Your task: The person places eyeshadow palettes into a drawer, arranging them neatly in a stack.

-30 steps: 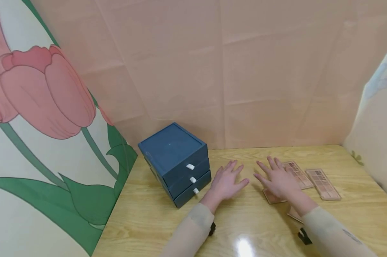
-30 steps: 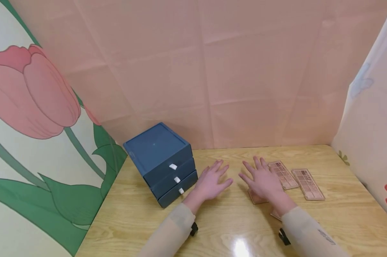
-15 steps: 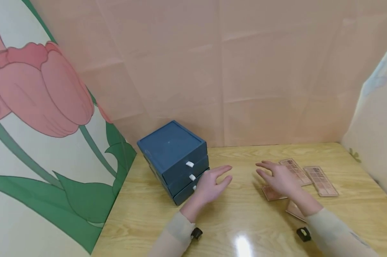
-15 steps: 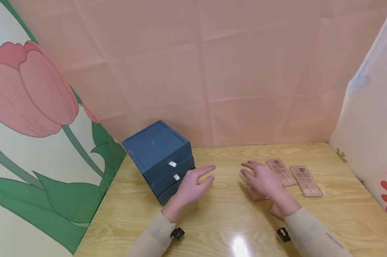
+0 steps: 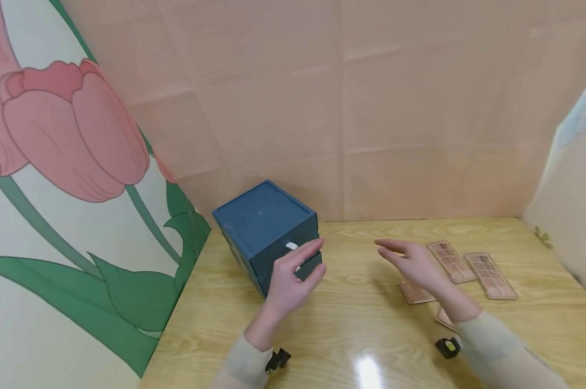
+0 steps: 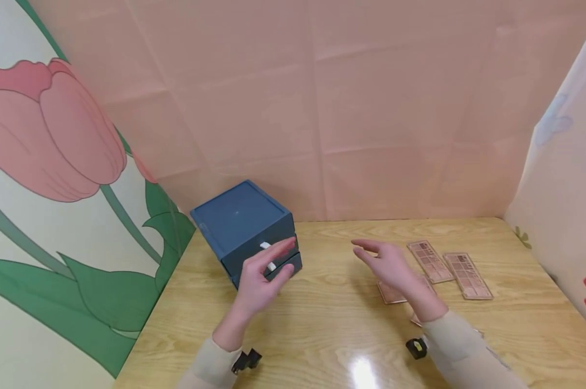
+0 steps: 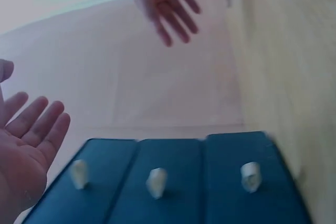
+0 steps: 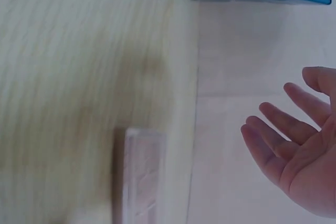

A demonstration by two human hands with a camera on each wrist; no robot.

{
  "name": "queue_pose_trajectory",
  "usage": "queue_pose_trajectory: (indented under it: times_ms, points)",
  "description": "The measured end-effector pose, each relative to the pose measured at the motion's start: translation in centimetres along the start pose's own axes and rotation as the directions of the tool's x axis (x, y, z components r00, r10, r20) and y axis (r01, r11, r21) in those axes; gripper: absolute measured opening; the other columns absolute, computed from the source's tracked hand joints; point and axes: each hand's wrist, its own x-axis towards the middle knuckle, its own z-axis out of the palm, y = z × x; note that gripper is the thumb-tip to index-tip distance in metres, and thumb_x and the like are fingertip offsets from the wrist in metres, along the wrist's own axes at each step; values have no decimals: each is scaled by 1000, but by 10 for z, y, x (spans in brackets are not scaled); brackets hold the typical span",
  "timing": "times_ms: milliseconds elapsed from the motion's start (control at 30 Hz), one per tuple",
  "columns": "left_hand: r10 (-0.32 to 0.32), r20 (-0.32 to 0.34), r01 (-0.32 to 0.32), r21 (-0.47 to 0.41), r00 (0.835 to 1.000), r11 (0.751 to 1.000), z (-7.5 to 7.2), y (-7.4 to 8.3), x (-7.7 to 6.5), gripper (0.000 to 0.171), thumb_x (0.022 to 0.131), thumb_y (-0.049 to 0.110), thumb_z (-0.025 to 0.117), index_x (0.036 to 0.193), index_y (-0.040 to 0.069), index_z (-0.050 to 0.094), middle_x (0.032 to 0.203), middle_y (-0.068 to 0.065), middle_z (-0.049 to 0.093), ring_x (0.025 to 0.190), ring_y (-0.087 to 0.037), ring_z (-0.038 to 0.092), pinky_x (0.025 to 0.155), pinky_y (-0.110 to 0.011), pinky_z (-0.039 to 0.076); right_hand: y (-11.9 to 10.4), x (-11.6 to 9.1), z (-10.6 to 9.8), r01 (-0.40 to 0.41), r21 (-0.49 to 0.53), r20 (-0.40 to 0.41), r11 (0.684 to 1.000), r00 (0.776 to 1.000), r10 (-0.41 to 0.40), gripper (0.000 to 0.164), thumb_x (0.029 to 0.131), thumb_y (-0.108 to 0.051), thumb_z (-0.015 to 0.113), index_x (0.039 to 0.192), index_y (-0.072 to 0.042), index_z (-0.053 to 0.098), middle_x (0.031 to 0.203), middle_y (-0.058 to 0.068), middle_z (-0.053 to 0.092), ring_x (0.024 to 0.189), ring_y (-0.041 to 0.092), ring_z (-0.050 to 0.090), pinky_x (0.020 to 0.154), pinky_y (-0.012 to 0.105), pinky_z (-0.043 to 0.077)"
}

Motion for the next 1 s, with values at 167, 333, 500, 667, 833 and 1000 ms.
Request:
queue_pose_trajectory:
  times_ms: [167,333,500,667,833,1000]
  points:
    - [70,-140,-82,-80,988,993,-22,10,3,51,102,10,73,149,-5,59,140,-21,69,125,-32,69,100,-42,59,-16,13,4,-4,16,27,1000,1000,4,52,113,-45,54,152,-12,62,150,18,61,139,49,53,107,71,45]
    - [57,-295,-93,-107,954,990,-44,12,1,55,100,0,73,150,-10,54,141,-28,65,130,-35,65,105,-43,56,-33,31,10,-27,84,57,996,998,22,53,112,-48,55,152,-14,62,147,14,65,135,42,59,108,65,48]
    - [-82,-465,56,-71,881,996,-62,10,-7,58,94,-13,72,150,-5,57,152,-25,58,141,-39,53,115,-41,47,-50,54,22,-56,253,92,966,995,34,51,112,-44,58,153,-14,61,146,13,66,131,35,64,106,53,55]
    - [-298,-554,310,-74,777,948,-73,4,-17,68,98,0,76,160,5,48,164,-15,45,149,-36,40,119,-43,38,-72,80,35,-75,433,133,898,991,18,53,112,-40,58,155,-10,57,148,16,64,136,34,60,110,50,53]
    - [-502,-543,500,-167,673,850,-78,-6,-25,77,100,17,80,164,5,38,167,-11,39,152,-31,36,121,-57,33,-99,97,47,-102,573,125,813,991,36,59,112,-43,59,156,-4,54,154,20,58,140,37,57,114,53,48]
    - [-611,-510,569,-260,605,780,-78,-9,-27,79,100,20,80,164,3,39,168,-12,38,153,-33,37,122,-56,36,-114,105,60,-104,645,87,757,994,62,57,111,-38,62,154,-2,56,157,19,55,142,38,55,116,55,45]
